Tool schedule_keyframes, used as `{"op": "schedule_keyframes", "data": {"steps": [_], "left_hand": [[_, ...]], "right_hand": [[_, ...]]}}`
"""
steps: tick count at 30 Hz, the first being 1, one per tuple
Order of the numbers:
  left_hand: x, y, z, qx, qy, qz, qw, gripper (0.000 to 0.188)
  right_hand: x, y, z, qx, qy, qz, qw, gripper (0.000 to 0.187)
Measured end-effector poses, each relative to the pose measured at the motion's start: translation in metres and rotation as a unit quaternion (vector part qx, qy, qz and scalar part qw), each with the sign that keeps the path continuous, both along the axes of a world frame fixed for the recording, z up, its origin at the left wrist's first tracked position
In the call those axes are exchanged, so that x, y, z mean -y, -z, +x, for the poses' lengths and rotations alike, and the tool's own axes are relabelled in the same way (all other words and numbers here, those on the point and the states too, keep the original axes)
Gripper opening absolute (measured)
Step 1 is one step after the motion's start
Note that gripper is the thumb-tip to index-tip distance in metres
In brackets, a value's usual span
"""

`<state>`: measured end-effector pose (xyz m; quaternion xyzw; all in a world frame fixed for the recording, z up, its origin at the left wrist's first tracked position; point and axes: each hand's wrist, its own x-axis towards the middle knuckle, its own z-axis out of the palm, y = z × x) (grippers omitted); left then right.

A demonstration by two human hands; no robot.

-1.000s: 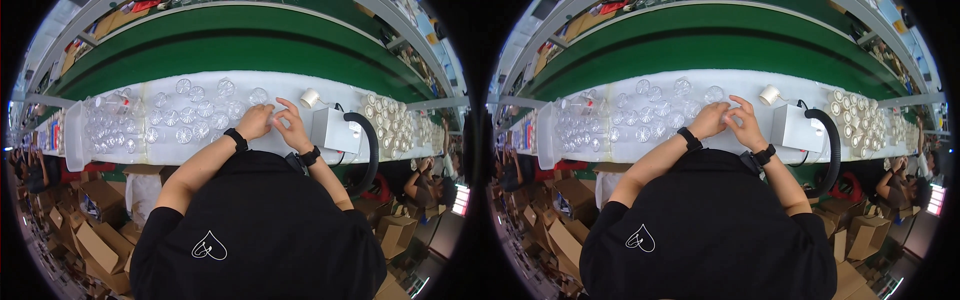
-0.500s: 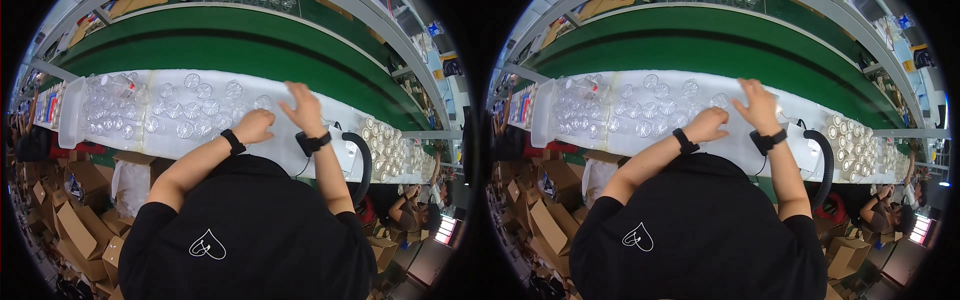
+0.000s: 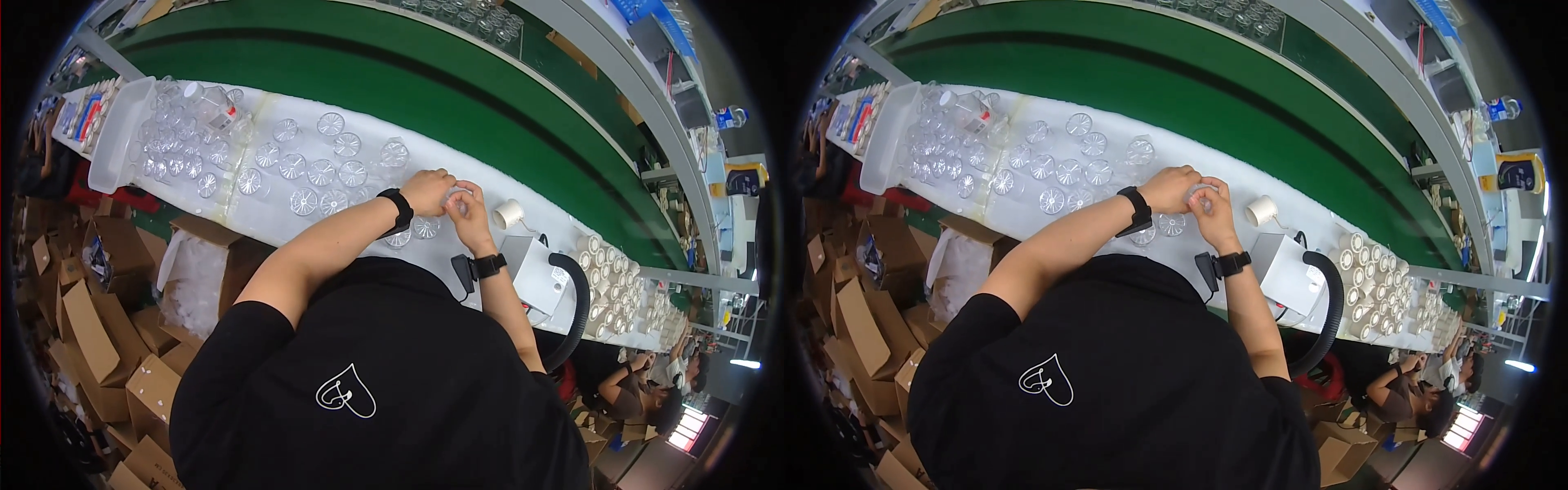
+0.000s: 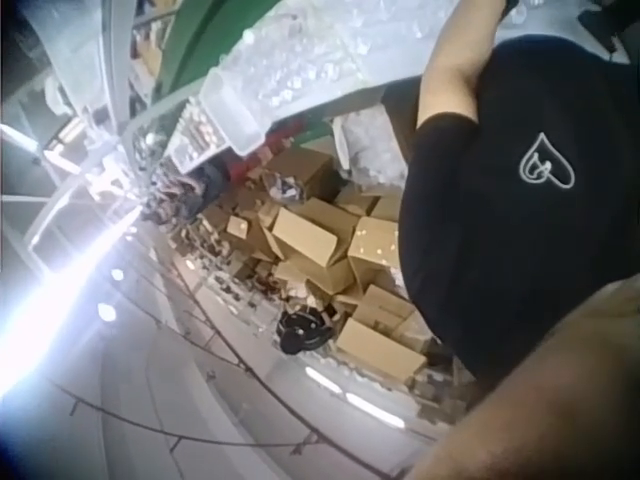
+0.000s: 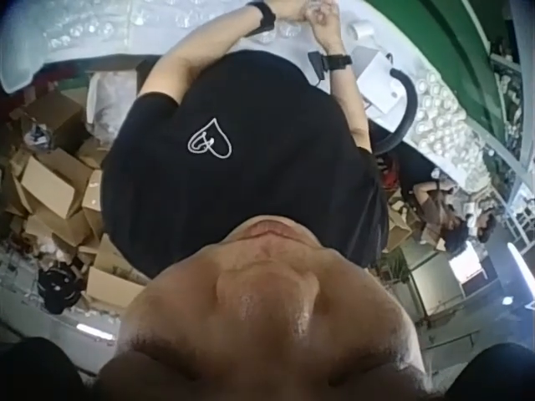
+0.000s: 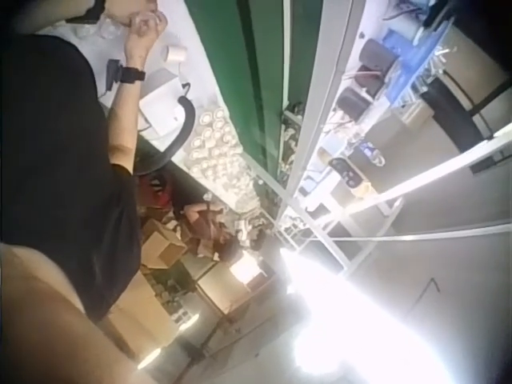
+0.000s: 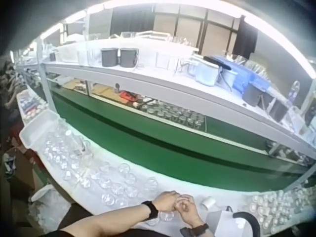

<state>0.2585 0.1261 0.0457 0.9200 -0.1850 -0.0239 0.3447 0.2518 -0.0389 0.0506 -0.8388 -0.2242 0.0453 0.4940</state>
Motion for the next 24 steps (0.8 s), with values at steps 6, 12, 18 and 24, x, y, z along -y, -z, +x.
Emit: {"op": "schedule_keyframes", "data": {"steps": [6,12,18,24], "left_hand": [[-0.001,-0.025,-0.007,0.005,-0.004,-0.028,1.0,0.06],[-0.012,-0.008,0.001,-0.017,-0.024,-0.172,0.985,0.067],[-0.011,-0.008,-0.003,-0.045,-0.017,-0.161,0.986,0.069],[-0.013,-0.017,-0.001,-0.103,0.006,-0.237,0.966,0.072]], "right_hand": [[0.012,-0.017,-0.008,-0.22,0.052,0.209,0.951,0.005],[0.024,-0.024,0.013,-0.303,0.107,0.267,0.909,0.011],[0.021,-0.028,0.026,-0.33,0.068,0.286,0.897,0.014],[0.018,-0.042,0.02,-0.409,0.006,0.457,0.79,0.017]]}}
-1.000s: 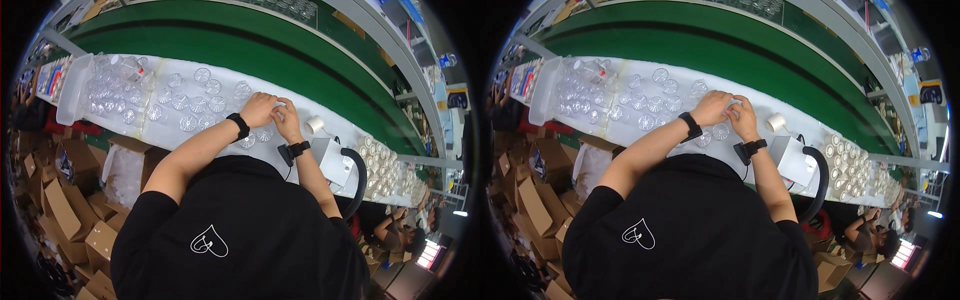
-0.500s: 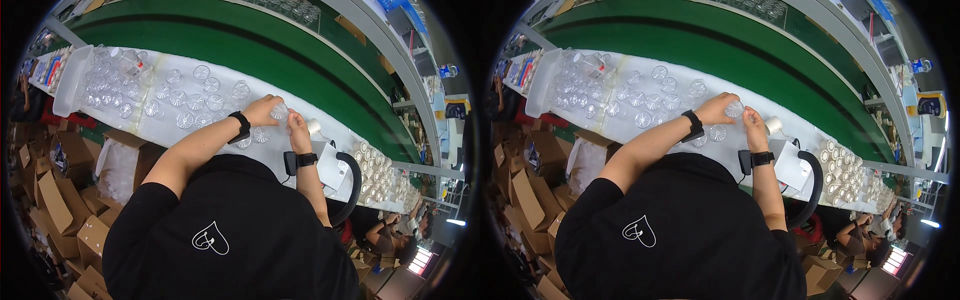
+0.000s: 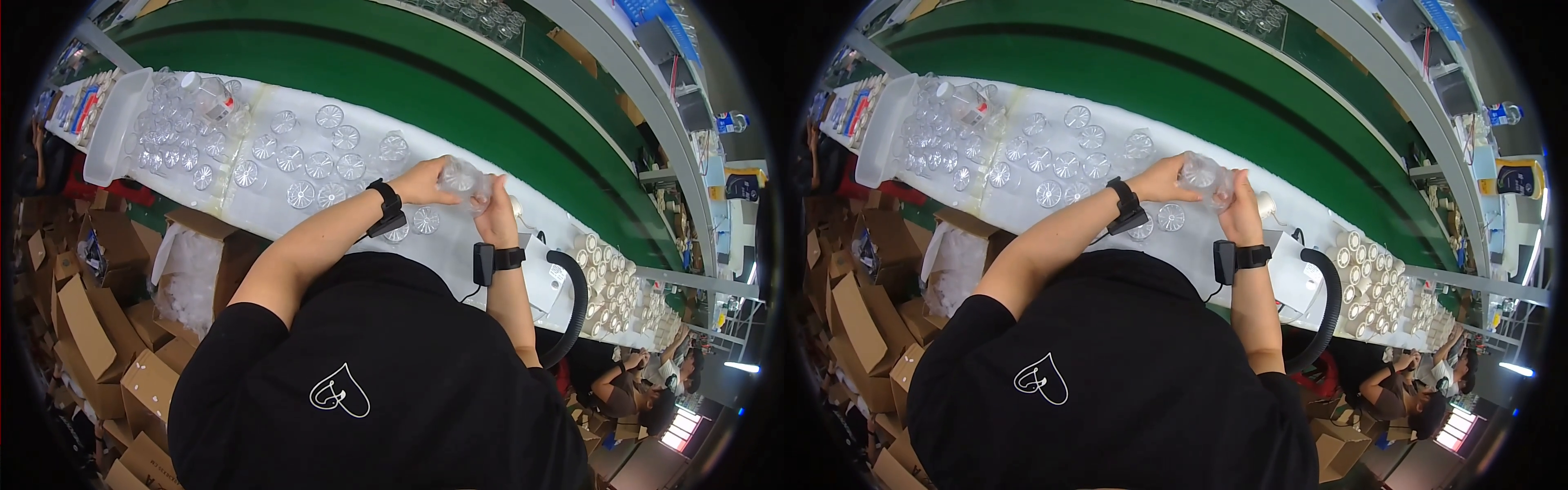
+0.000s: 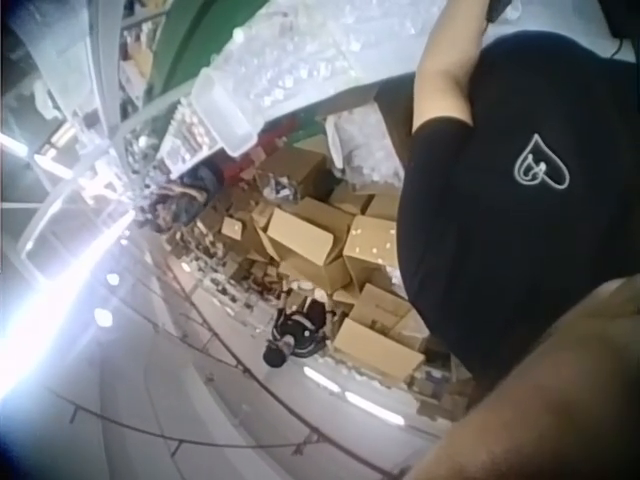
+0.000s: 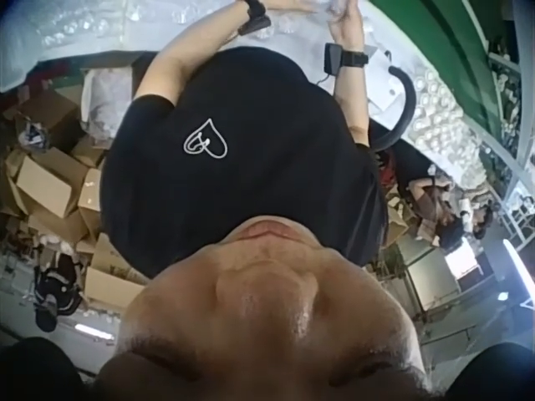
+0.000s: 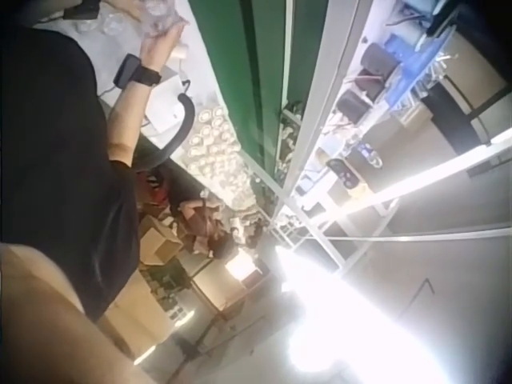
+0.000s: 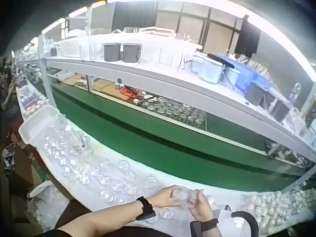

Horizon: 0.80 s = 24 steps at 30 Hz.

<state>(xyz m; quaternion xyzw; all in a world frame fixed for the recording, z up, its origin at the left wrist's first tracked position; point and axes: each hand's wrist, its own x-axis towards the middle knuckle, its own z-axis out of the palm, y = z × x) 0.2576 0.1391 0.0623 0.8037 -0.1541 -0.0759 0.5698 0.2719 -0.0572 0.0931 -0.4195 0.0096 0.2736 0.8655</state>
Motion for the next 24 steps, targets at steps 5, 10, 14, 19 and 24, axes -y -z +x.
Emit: {"op": "schedule_keyframes", "data": {"steps": [5,10,14,19,24], "left_hand": [[-0.001,-0.014,-0.006,-0.097,0.018,-0.231,0.968,0.068],[-0.003,-0.021,-0.01,-0.219,0.02,-0.333,0.917,0.065],[-0.014,-0.008,-0.006,-0.305,0.005,-0.422,0.854,0.067],[-0.017,-0.005,-0.006,-0.32,0.028,-0.467,0.823,0.065],[-0.011,-0.014,-0.011,-0.324,0.079,-0.503,0.797,0.062]], "right_hand": [[-0.008,-0.017,-0.006,0.078,0.075,-0.192,0.975,0.022],[-0.003,0.001,-0.008,0.244,0.044,-0.402,0.882,0.022],[-0.006,-0.024,-0.01,0.188,0.019,-0.321,0.928,0.021],[-0.008,-0.037,-0.004,0.091,-0.007,-0.101,0.991,0.023],[-0.006,-0.023,0.006,0.036,-0.008,-0.049,0.998,0.025]]}}
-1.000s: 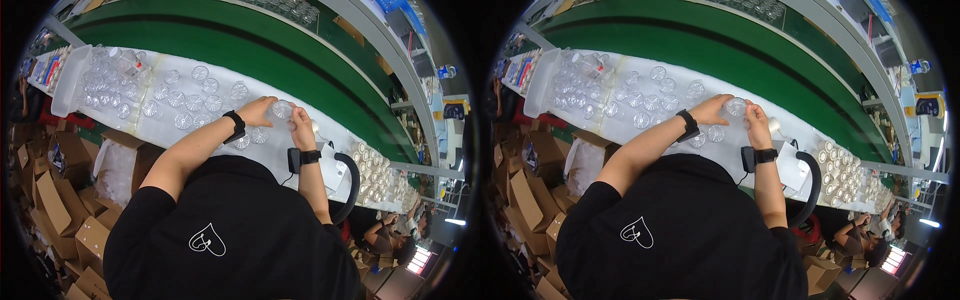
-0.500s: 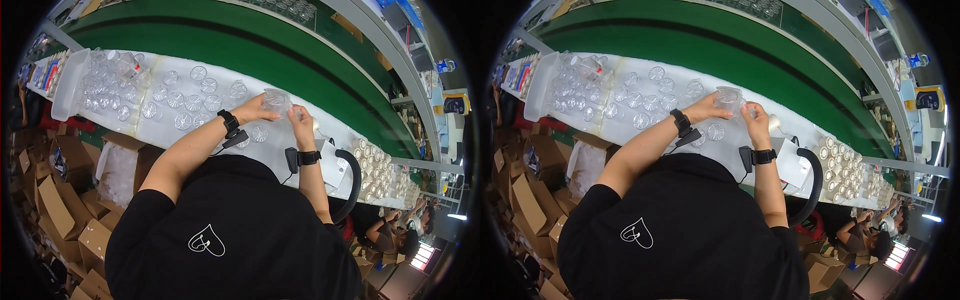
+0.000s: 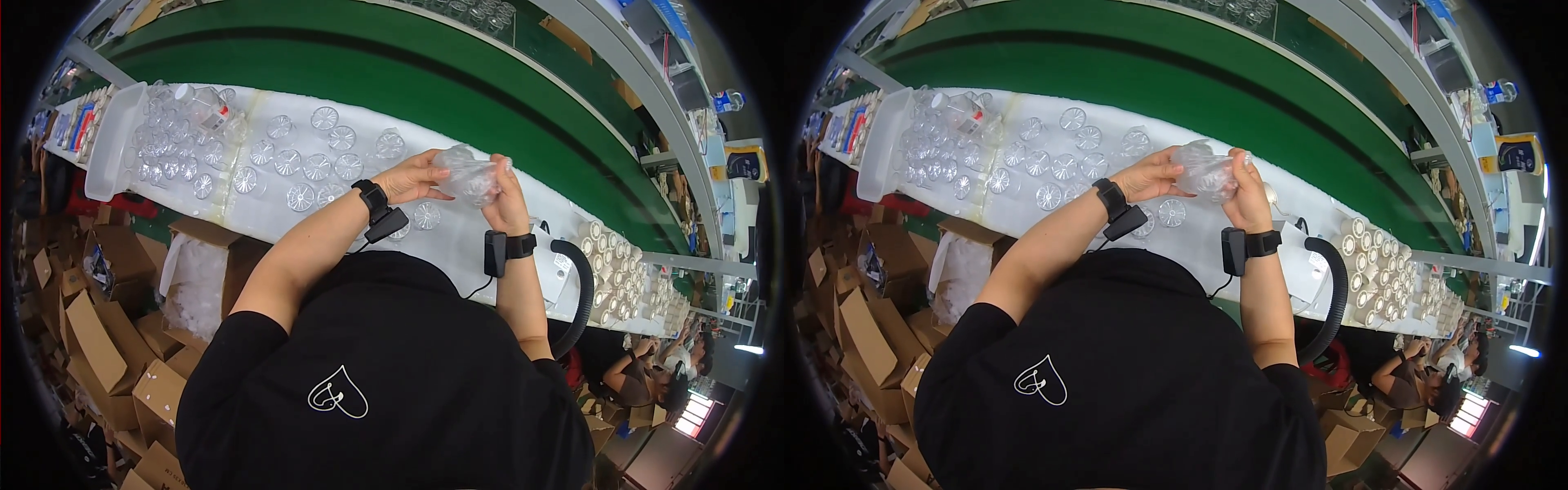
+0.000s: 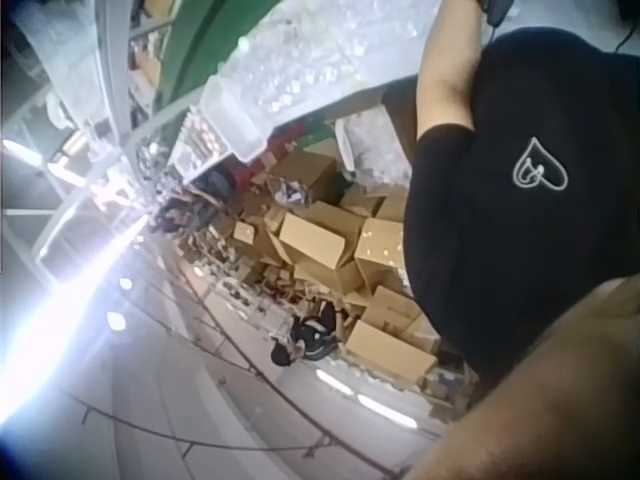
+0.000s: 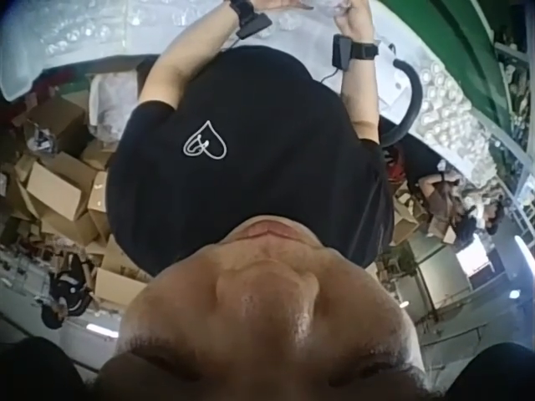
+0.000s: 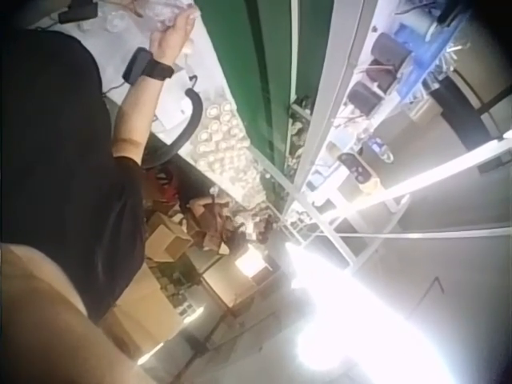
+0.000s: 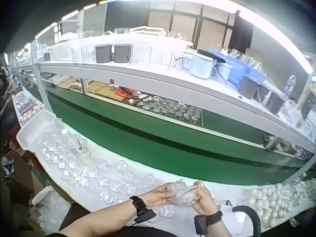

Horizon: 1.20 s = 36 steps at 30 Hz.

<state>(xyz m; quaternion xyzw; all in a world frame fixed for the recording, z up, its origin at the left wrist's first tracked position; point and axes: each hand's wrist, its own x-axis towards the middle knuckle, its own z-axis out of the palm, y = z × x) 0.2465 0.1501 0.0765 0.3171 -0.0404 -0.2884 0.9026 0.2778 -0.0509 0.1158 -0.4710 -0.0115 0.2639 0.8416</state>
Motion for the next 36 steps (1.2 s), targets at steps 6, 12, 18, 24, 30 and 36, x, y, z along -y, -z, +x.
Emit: {"op": "schedule_keyframes", "data": {"steps": [6,12,18,24,30,36], "left_hand": [[0.001,-0.008,0.001,0.075,-0.074,0.151,0.983,0.074],[0.008,-0.007,0.007,0.305,-0.135,0.41,0.849,0.087],[0.013,0.003,0.004,0.345,-0.14,0.437,0.819,0.08],[0.015,-0.002,0.009,0.349,-0.121,0.472,0.8,0.069],[0.014,0.031,0.018,0.45,-0.088,0.518,0.722,0.053],[0.016,0.03,0.025,0.347,0.071,0.636,0.686,0.043]], "right_hand": [[0.01,0.006,0.004,0.002,0.005,-0.043,0.999,0.024],[-0.024,-0.018,-0.007,0.424,0.093,-0.452,0.779,0.023],[-0.019,-0.005,-0.001,0.449,0.088,-0.456,0.764,0.019],[-0.016,0.003,-0.004,0.304,0.066,-0.344,0.886,0.021],[-0.007,-0.018,-0.005,0.102,0.103,-0.168,0.975,0.026],[0.006,-0.061,0.003,0.15,0.288,-0.054,0.944,0.024]]}}
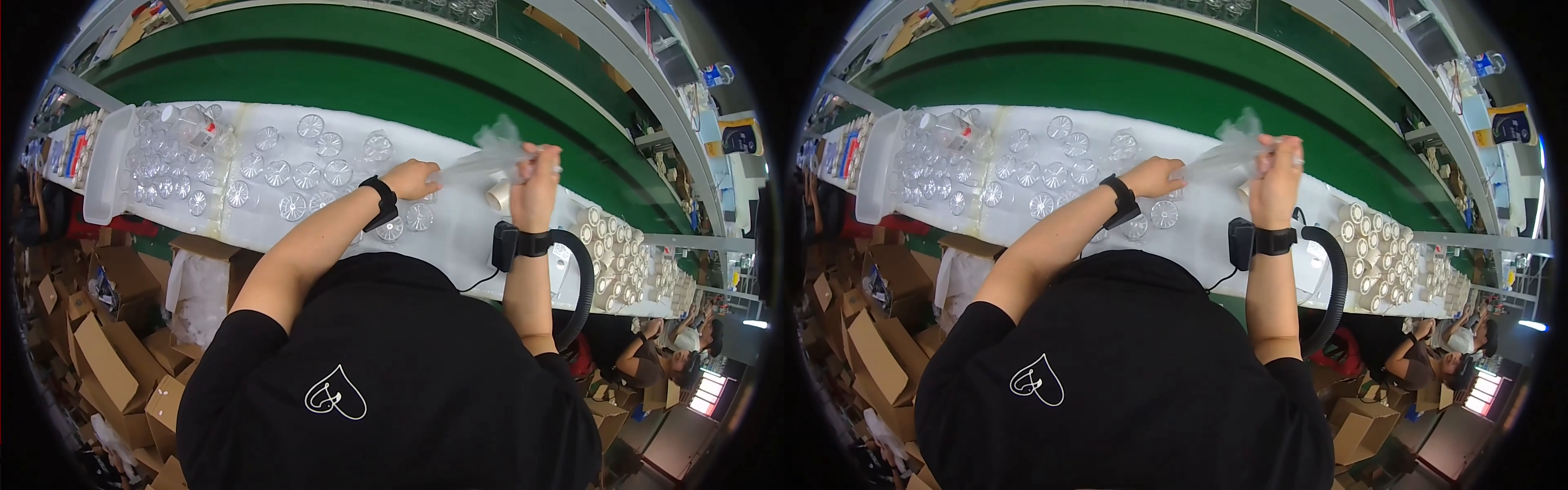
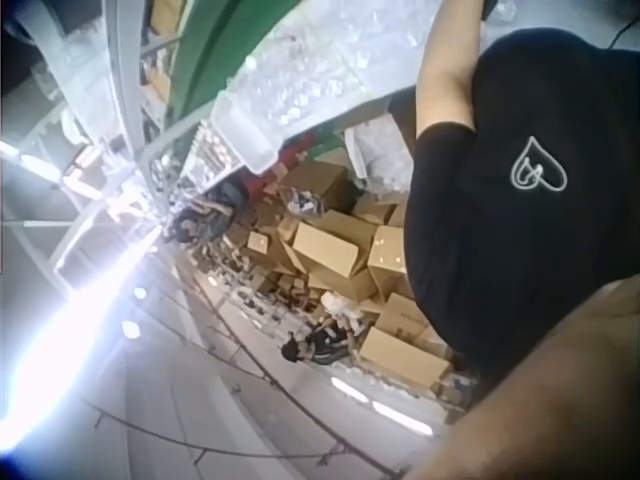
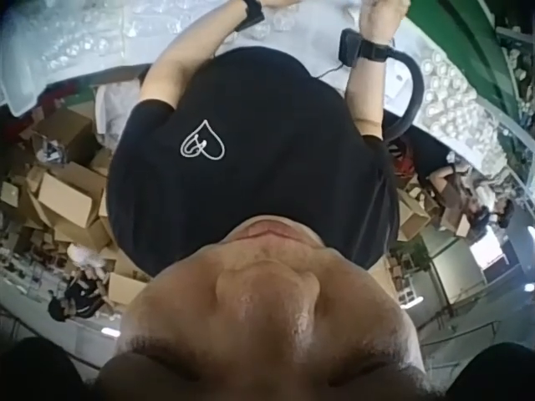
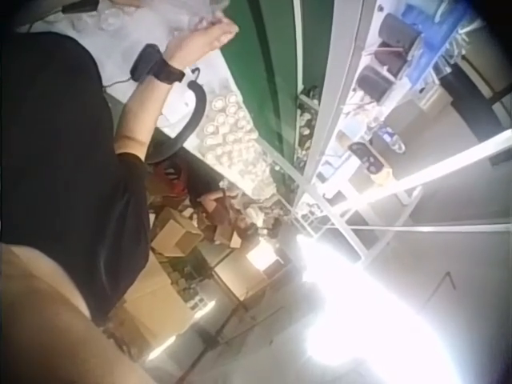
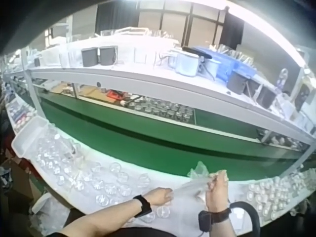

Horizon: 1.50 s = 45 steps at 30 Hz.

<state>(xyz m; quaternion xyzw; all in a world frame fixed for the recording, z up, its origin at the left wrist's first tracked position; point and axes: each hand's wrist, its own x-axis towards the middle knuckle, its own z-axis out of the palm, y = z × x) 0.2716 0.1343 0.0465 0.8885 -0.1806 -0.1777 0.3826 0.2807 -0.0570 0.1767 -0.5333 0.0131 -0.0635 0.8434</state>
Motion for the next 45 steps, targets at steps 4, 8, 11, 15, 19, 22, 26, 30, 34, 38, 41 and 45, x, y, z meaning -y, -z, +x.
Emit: {"op": "schedule_keyframes", "data": {"steps": [4,8,11,15,19,22,26,30,34,38,41,45], "left_hand": [[0.005,0.009,0.005,0.065,-0.055,-0.022,0.996,0.04],[0.006,0.01,0.021,-0.034,-0.138,-0.045,0.989,0.047],[0.006,0.019,0.03,-0.098,-0.149,-0.067,0.982,0.054],[0.009,0.013,0.029,-0.1,-0.129,-0.038,0.986,0.058],[0.007,0.013,0.017,0.061,-0.104,0.066,0.991,0.054],[-0.001,0.005,0.01,0.232,-0.093,0.07,0.966,0.032],[-0.013,-0.005,-0.004,0.299,-0.191,0.055,0.933,0.01],[-0.041,-0.02,-0.018,0.353,-0.31,0.024,0.882,0.019],[-0.06,-0.018,-0.023,0.293,-0.355,0.127,0.879,0.03],[-0.063,-0.007,-0.019,0.136,-0.336,0.088,0.928,0.037],[-0.057,0.002,-0.014,0.126,-0.323,0.067,0.936,0.035],[-0.058,0.001,-0.006,0.106,-0.305,0.052,0.945,0.035]], "right_hand": [[0.018,-0.011,0.004,0.101,0.118,-0.079,0.985,0.024],[0.019,-0.001,0.006,0.148,0.166,-0.183,0.958,0.02],[0.008,0.016,0.001,0.093,0.127,-0.34,0.927,0.015],[-0.022,0.022,0.002,0.183,0.131,-0.497,0.838,0.011],[-0.034,0.025,0.02,0.285,0.11,-0.598,0.741,0.016],[-0.065,0.018,0.029,0.334,0.032,-0.646,0.686,0.019],[-0.108,0.047,0.048,0.363,-0.099,-0.642,0.668,0.019],[-0.115,0.091,0.063,0.249,-0.223,-0.649,0.683,0.023],[-0.124,0.101,0.053,0.288,-0.275,-0.666,0.63,0.02],[-0.133,0.121,0.054,0.336,-0.282,-0.637,0.634,0.017],[-0.141,0.112,0.049,0.281,-0.244,-0.718,0.588,0.016],[-0.128,0.125,0.057,0.282,-0.254,-0.569,0.729,0.012]]}}
